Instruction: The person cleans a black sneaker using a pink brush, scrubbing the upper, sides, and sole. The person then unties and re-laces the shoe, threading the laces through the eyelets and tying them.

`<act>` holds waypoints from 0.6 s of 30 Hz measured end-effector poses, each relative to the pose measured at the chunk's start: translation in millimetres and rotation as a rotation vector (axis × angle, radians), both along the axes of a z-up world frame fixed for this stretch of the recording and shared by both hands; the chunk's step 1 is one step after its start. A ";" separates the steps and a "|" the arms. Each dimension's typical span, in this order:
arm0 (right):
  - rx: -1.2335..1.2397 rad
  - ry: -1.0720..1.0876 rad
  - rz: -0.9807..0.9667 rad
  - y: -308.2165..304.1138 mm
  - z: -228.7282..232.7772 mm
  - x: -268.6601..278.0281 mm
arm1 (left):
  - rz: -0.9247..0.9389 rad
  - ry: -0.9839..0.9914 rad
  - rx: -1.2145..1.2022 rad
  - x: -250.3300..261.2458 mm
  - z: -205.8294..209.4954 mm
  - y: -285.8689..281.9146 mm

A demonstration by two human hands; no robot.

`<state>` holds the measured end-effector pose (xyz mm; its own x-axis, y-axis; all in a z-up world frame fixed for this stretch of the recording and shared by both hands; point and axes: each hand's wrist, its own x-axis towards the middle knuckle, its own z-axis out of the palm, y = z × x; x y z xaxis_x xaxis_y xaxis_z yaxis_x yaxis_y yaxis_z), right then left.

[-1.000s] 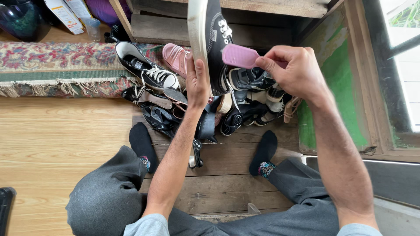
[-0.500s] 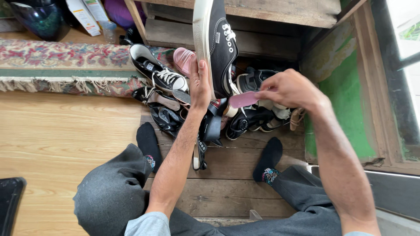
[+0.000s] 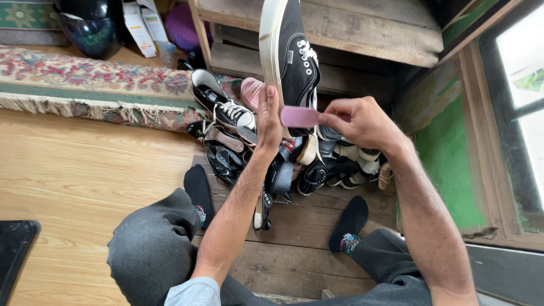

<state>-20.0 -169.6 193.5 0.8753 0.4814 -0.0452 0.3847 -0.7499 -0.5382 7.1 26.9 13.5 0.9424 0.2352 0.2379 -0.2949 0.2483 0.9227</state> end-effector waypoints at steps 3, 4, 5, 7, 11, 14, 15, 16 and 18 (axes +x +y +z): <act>-0.282 0.003 0.001 -3.4 10.7 0.9 | 0.135 -0.045 0.087 -0.5 11.8 15.9; -0.379 -0.029 0.008 -6.8 15.8 1.5 | 0.123 -0.074 0.025 -1.4 16.4 21.7; -0.319 -0.074 -0.024 -10.0 21.2 1.9 | 0.109 -0.104 -0.036 -3.5 21.2 27.4; -0.199 -0.162 -0.088 -14.2 32.3 2.7 | 0.114 -0.106 -0.083 -8.3 31.1 37.6; 0.162 -0.206 -0.171 0.1 33.3 -2.8 | 0.216 -0.001 -0.012 -19.6 46.2 48.3; 0.305 -0.209 -0.182 23.3 23.6 -12.4 | 0.286 -0.024 0.025 -27.9 54.9 47.0; 0.321 -0.157 -0.219 33.6 19.2 -16.4 | 0.306 -0.045 0.033 -30.8 58.5 46.5; 0.336 -0.104 -0.255 42.7 15.6 -20.6 | 0.305 -0.038 0.021 -33.4 62.7 46.4; 0.512 -0.072 -0.207 60.0 6.7 -29.7 | 0.304 -0.023 -0.005 -39.7 70.5 45.4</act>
